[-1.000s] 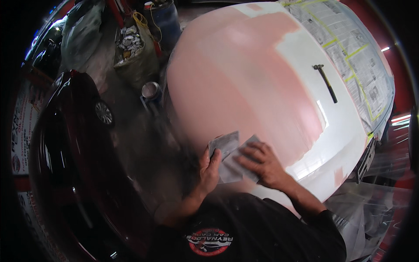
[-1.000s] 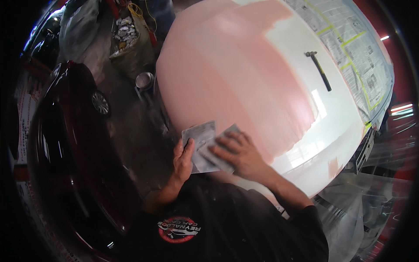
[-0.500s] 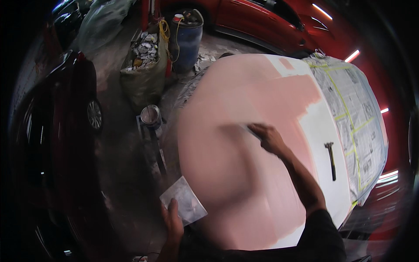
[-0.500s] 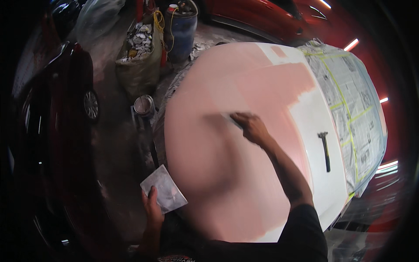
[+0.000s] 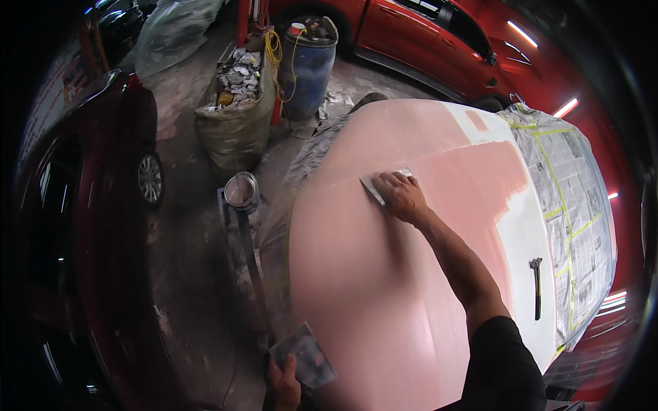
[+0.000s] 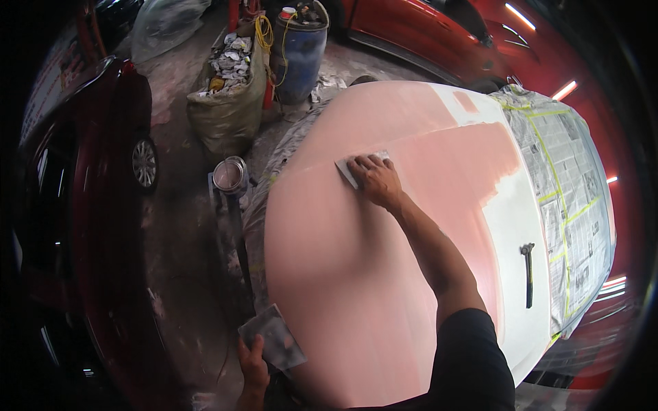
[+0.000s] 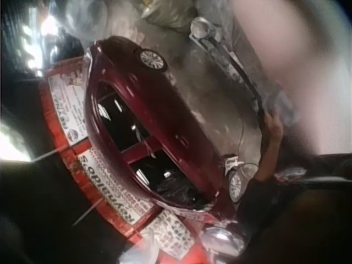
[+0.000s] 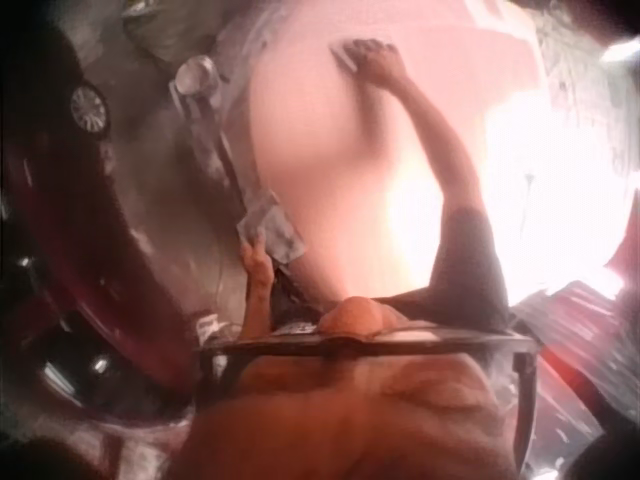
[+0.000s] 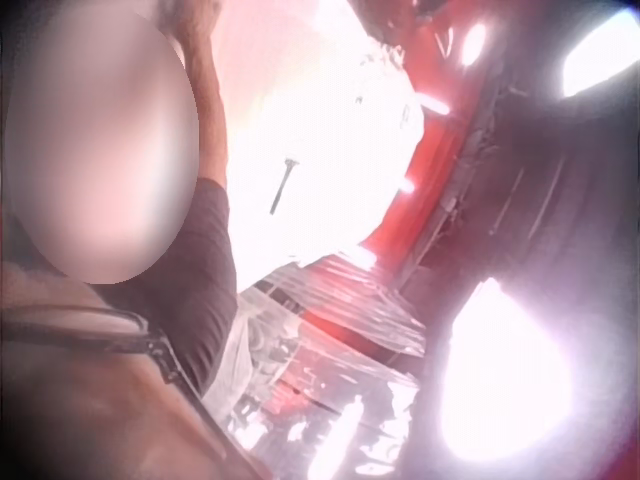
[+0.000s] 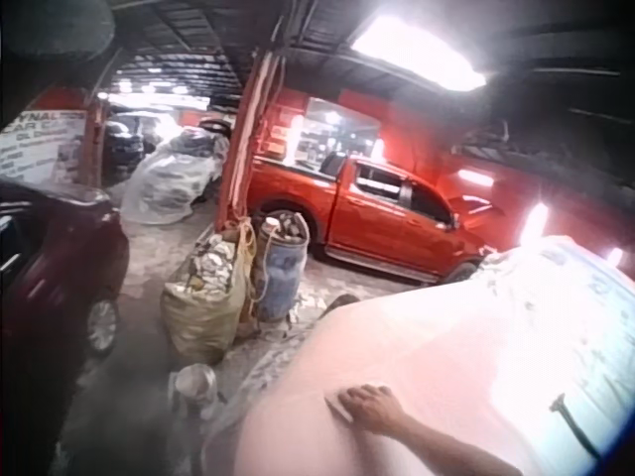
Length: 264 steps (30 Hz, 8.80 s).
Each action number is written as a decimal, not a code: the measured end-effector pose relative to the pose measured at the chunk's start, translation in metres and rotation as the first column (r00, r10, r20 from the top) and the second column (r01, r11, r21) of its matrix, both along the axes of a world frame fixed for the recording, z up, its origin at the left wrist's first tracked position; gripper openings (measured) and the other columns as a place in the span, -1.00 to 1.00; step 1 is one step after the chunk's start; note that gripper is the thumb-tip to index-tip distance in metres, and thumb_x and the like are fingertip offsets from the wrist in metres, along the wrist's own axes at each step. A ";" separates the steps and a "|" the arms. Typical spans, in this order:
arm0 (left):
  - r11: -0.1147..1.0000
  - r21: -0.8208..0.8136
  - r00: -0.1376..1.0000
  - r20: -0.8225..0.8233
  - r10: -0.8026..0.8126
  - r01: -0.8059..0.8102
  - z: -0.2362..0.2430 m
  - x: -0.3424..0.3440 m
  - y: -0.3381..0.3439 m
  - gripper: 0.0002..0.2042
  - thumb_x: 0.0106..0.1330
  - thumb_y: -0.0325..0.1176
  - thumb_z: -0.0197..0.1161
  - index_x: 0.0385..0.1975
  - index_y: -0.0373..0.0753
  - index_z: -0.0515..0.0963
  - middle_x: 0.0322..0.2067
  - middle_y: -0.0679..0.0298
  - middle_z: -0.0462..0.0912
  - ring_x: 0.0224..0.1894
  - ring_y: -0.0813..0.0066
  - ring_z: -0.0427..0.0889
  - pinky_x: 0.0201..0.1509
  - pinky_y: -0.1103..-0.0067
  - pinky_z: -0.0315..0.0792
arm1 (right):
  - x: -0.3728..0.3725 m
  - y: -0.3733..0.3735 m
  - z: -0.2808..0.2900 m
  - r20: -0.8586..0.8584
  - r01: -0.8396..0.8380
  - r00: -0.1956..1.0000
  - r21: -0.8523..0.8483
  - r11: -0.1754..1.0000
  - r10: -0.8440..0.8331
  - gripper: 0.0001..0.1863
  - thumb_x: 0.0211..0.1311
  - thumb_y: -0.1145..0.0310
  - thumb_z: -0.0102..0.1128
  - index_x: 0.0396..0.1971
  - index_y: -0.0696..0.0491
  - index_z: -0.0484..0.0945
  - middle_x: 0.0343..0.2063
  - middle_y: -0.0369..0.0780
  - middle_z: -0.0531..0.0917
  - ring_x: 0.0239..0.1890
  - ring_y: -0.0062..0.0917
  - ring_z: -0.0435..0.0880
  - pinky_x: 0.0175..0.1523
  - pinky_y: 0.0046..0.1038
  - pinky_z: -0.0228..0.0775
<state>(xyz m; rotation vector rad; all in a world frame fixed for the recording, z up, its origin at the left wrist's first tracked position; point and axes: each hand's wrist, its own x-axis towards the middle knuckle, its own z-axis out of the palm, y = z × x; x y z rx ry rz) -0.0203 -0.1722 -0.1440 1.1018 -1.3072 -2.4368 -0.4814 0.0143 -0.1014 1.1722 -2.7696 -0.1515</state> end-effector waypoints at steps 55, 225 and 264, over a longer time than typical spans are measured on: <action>0.842 0.463 0.961 -0.136 -0.240 0.275 0.101 0.084 0.144 -0.73 0.42 -0.35 0.15 0.07 -0.21 0.50 -0.05 0.20 0.64 0.00 0.32 0.64 0.11 0.37 0.53 | 0.563 0.179 0.160 0.553 0.174 0.802 -0.578 0.798 0.225 -0.16 -0.03 0.54 0.23 0.38 0.09 0.23 0.31 0.04 0.32 0.39 0.04 0.21 0.43 -0.04 0.12; 0.902 0.238 0.921 -0.244 -0.304 0.361 0.126 0.099 0.141 -0.59 0.44 -0.39 0.12 0.27 -0.22 0.33 0.13 0.16 0.52 0.15 0.26 0.54 0.16 0.27 0.48 | 0.616 0.385 0.083 0.404 0.261 0.850 0.234 0.937 -0.338 -0.32 0.05 0.31 0.26 0.29 -0.26 0.42 0.28 -0.35 0.44 0.37 -0.37 0.31 0.43 0.02 0.05; 0.954 0.266 0.989 -0.068 -0.128 0.141 0.067 0.031 0.055 -0.61 0.42 -0.40 0.07 0.22 -0.27 0.33 0.05 0.14 0.56 0.07 0.25 0.61 0.14 0.34 0.53 | 0.166 0.132 0.053 0.393 -0.160 0.913 0.110 0.981 0.105 -0.31 -0.13 0.57 0.13 0.13 -0.24 0.57 0.15 -0.35 0.58 0.28 -0.33 0.45 0.41 -0.22 0.18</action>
